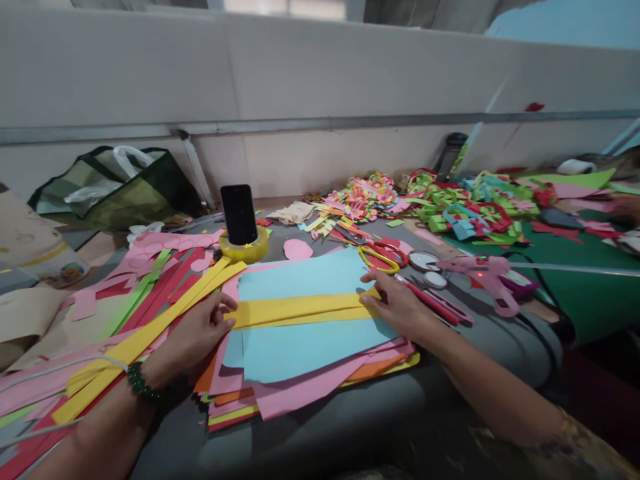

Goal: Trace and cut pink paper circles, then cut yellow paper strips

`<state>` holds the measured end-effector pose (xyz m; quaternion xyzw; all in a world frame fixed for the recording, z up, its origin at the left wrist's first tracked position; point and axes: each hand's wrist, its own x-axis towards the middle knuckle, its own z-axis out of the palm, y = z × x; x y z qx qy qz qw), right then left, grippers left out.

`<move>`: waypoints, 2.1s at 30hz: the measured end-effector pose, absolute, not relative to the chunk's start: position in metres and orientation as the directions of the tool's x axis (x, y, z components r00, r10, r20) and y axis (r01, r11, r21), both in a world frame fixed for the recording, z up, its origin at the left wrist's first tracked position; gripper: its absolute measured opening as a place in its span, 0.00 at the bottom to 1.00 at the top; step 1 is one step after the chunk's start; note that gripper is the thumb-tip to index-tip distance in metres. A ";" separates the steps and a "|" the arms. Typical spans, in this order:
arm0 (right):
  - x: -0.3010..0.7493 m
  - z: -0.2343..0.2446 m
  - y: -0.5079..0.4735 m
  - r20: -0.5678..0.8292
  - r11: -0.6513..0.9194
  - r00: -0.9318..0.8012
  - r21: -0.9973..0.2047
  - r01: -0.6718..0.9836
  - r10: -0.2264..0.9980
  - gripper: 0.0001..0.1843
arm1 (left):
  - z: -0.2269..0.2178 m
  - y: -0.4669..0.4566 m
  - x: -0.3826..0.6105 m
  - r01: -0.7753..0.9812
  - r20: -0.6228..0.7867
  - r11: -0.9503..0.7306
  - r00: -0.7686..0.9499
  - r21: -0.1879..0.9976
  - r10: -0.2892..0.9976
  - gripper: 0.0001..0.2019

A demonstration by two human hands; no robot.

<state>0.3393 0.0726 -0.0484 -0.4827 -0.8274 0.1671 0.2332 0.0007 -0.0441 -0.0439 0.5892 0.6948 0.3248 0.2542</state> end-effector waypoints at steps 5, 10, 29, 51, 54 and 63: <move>0.337 -0.045 0.070 0.195 0.468 -0.428 -0.459 0.755 0.882 0.17 | -0.044 -0.044 -0.002 0.891 0.152 -0.014 -0.062 0.454 0.987 0.30; 0.338 -0.047 0.073 0.213 0.477 -0.429 -0.465 0.746 0.878 0.19 | -0.040 -0.046 -0.001 0.917 0.193 -0.369 0.338 0.153 0.921 0.28; 0.340 -0.050 0.074 0.184 0.471 -0.440 -0.475 0.743 0.879 0.19 | -0.020 -0.040 0.001 0.839 -0.218 -0.353 0.468 0.414 0.856 0.42; 0.338 -0.046 0.073 0.153 0.452 -0.431 -0.446 0.773 0.889 0.20 | 0.004 -0.034 0.010 0.810 -0.276 -0.399 0.539 0.429 0.796 0.28; 0.337 -0.045 0.072 0.136 0.440 -0.428 -0.452 0.776 0.894 0.20 | 0.000 -0.036 0.017 0.840 -0.271 -0.451 0.529 0.301 0.804 0.27; 0.338 -0.054 0.075 0.162 0.449 -0.428 -0.485 0.750 0.889 0.20 | 0.006 -0.033 0.040 0.863 -0.240 -0.496 0.503 0.093 0.830 0.28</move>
